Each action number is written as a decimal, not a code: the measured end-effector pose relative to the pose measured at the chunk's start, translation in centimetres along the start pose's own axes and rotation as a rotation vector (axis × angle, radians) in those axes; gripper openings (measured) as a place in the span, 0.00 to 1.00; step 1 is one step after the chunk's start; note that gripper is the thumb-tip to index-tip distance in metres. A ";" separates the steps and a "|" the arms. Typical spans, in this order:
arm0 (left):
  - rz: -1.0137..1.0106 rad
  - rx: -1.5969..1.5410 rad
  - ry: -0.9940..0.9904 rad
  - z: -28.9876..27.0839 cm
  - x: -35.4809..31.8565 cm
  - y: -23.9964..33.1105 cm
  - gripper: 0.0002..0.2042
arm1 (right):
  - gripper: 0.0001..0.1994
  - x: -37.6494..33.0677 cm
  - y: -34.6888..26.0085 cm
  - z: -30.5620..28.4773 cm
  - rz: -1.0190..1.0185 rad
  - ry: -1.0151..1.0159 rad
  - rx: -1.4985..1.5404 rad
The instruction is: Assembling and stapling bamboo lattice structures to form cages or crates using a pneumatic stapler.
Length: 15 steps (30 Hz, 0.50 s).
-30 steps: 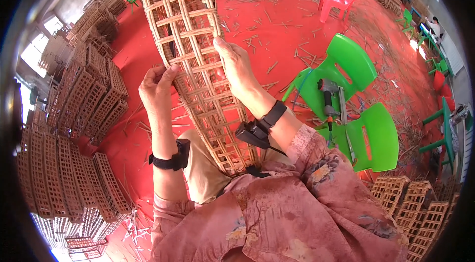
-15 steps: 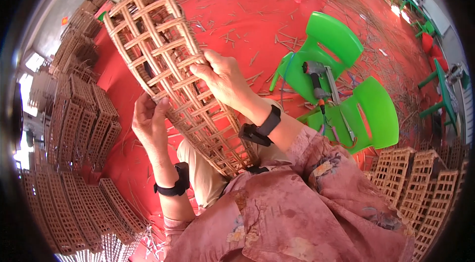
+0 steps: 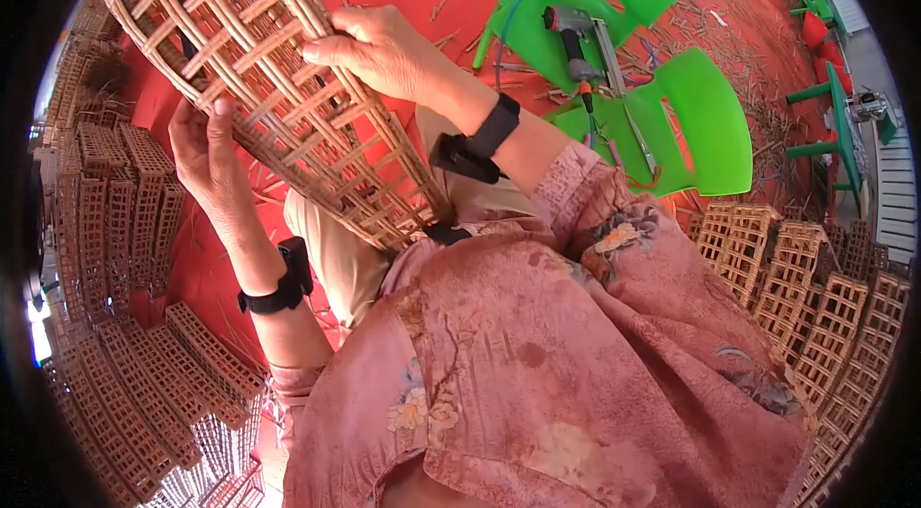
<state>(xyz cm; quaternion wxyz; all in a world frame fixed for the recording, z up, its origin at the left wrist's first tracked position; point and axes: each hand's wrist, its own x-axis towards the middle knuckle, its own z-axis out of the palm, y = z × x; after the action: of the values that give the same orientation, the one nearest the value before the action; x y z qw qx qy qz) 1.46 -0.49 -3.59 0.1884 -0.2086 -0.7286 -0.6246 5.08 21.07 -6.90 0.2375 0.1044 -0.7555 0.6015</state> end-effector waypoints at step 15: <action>0.104 -0.105 0.092 2.1 -1.7 -1.3 0.18 | 0.14 -4.3 0.3 -1.2 0.160 -0.233 -0.105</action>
<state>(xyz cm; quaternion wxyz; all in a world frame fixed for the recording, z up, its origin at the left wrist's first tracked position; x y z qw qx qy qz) 2.16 1.29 -5.92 0.2424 -0.2269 -0.6737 -0.6603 8.97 21.72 -9.08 0.1043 0.1004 -0.8143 0.5622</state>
